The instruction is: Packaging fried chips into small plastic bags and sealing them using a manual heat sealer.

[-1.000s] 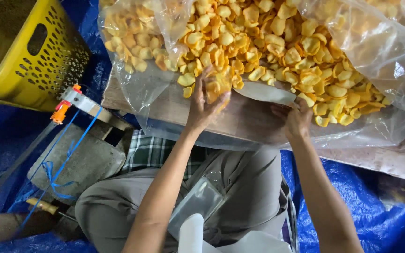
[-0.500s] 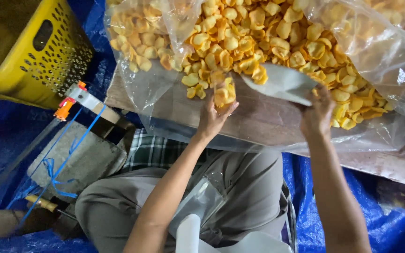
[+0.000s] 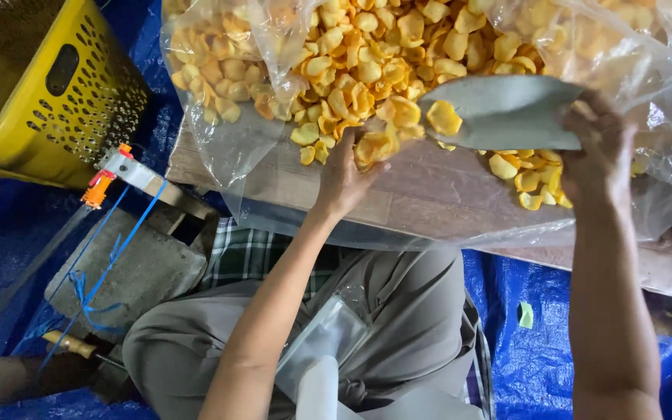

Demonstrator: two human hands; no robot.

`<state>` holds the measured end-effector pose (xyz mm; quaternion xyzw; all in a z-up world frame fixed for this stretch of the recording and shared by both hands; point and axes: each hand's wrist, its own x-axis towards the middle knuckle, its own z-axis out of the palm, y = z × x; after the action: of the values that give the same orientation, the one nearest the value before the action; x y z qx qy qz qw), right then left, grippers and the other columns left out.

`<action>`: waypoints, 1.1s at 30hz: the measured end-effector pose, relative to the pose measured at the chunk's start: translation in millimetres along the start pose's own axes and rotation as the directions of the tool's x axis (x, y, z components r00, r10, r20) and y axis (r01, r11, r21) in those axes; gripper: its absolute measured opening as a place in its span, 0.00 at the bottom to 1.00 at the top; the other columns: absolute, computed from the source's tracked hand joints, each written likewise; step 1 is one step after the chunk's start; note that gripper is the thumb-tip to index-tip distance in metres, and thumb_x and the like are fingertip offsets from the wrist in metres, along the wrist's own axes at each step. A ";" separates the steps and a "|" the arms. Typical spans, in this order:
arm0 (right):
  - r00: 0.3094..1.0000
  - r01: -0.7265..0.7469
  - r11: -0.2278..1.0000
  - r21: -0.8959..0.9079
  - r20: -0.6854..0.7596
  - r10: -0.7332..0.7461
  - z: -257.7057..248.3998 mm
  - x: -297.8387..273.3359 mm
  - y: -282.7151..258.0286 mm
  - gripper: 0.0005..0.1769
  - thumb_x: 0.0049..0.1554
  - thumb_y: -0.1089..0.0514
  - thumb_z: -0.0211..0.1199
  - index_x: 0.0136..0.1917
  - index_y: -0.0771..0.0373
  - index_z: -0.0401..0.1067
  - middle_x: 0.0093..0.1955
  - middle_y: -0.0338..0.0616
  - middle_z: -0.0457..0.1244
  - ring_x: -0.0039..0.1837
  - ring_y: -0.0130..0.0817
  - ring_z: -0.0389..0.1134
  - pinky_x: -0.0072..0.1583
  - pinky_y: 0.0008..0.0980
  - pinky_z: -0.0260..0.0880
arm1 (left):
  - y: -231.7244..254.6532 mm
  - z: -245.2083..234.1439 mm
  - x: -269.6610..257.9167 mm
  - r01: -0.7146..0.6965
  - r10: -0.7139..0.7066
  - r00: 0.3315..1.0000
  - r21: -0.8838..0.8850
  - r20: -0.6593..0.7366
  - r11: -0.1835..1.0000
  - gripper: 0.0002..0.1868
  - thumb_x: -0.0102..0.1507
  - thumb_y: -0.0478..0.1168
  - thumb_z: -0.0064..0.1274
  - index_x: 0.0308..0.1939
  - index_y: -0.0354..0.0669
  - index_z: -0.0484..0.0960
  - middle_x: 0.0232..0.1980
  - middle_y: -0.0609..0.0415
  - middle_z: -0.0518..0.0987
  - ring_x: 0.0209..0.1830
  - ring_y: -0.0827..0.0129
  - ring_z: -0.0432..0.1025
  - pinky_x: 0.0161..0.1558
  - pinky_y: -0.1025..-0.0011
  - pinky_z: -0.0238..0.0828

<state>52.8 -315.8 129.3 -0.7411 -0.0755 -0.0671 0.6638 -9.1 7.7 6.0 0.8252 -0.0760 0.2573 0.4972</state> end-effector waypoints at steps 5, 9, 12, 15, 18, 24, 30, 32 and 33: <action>0.946 -0.273 0.822 0.499 -0.017 0.324 15.0 -7.8 59.5 0.07 0.61 0.66 0.55 0.54 0.67 0.66 0.49 0.45 0.62 0.46 0.31 0.68 0.51 0.23 0.80 | -3.1 9.1 -9.4 -0.015 0.000 0.995 -0.146 -0.103 0.989 0.29 0.57 0.38 0.68 0.59 0.36 0.72 0.52 0.46 0.76 0.47 0.57 0.76 0.50 0.65 0.75; 0.931 -0.304 0.813 0.496 -0.026 0.364 34.1 -16.1 127.3 0.14 0.61 0.68 0.52 0.61 0.61 0.63 0.42 0.37 0.63 0.47 0.38 0.77 0.54 0.40 0.86 | -12.2 12.5 -15.6 0.208 -0.226 0.974 -0.456 0.017 0.865 0.40 0.56 0.45 0.75 0.68 0.43 0.71 0.57 0.40 0.79 0.60 0.48 0.75 0.62 0.53 0.72; 0.969 -0.209 0.937 0.280 -0.071 0.237 40.0 -19.3 164.5 0.17 0.65 0.69 0.49 0.67 0.67 0.62 0.49 0.45 0.63 0.52 0.41 0.73 0.56 0.48 0.80 | -9.1 11.6 -16.3 0.239 -0.237 0.968 -0.568 0.079 0.788 0.43 0.55 0.43 0.76 0.70 0.46 0.69 0.60 0.44 0.78 0.63 0.55 0.73 0.67 0.56 0.68; 0.975 0.169 0.942 -0.291 -0.093 -0.204 64.4 -30.0 116.2 0.20 0.65 0.71 0.55 0.70 0.67 0.66 0.59 0.52 0.61 0.62 0.50 0.63 0.63 0.53 0.65 | 4.4 7.3 -14.2 0.207 -0.186 0.978 -0.607 0.099 0.767 0.42 0.54 0.40 0.76 0.69 0.48 0.71 0.59 0.48 0.79 0.62 0.62 0.74 0.67 0.58 0.68; 0.896 0.413 0.777 -0.475 0.061 -0.440 96.2 -36.4 65.0 0.16 0.65 0.67 0.63 0.66 0.65 0.72 0.61 0.55 0.62 0.67 0.56 0.61 0.69 0.52 0.57 | 7.0 13.0 -14.3 0.151 -0.103 0.988 -0.608 0.115 0.779 0.38 0.55 0.37 0.75 0.67 0.46 0.72 0.57 0.46 0.80 0.60 0.61 0.75 0.63 0.56 0.71; 0.950 0.300 0.950 -0.086 0.117 -0.289 161.9 -67.3 16.1 0.09 0.65 0.55 0.68 0.56 0.61 0.76 0.52 0.48 0.69 0.52 0.38 0.72 0.52 0.35 0.73 | 36.0 8.9 -27.1 0.183 -0.078 0.981 -0.702 0.179 0.688 0.35 0.58 0.36 0.71 0.68 0.44 0.73 0.56 0.49 0.81 0.57 0.66 0.75 0.61 0.59 0.75; 0.944 0.322 0.947 -0.021 0.082 -0.319 193.8 -88.2 10.4 0.06 0.67 0.59 0.64 0.52 0.65 0.75 0.51 0.48 0.68 0.51 0.35 0.71 0.48 0.30 0.70 | 80.6 -21.6 -27.3 0.191 -0.270 0.962 -0.631 -0.030 0.752 0.35 0.71 0.59 0.48 0.72 0.35 0.65 0.66 0.36 0.70 0.67 0.53 0.66 0.68 0.52 0.64; 0.945 0.314 0.949 -0.016 0.100 -0.311 202.9 -97.0 3.9 0.06 0.67 0.59 0.64 0.51 0.64 0.76 0.50 0.48 0.68 0.51 0.36 0.71 0.48 0.30 0.70 | 79.3 -23.8 -32.8 0.205 -0.379 0.916 -0.665 -0.127 0.718 0.27 0.72 0.55 0.50 0.65 0.37 0.76 0.56 0.44 0.79 0.58 0.66 0.73 0.62 0.59 0.71; 0.949 0.304 0.952 0.022 0.084 -0.305 206.5 -100.1 -1.9 0.06 0.68 0.60 0.62 0.51 0.65 0.75 0.47 0.45 0.67 0.49 0.31 0.67 0.48 0.29 0.69 | 78.9 -26.0 -34.1 0.177 -0.372 0.911 -0.648 -0.177 0.740 0.23 0.72 0.54 0.52 0.61 0.41 0.78 0.54 0.47 0.80 0.57 0.70 0.73 0.60 0.62 0.72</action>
<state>-45.7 -112.6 88.5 -0.7198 -0.2181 -0.1362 0.6448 -77.4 -13.4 60.3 0.5698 0.0429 0.2609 0.7781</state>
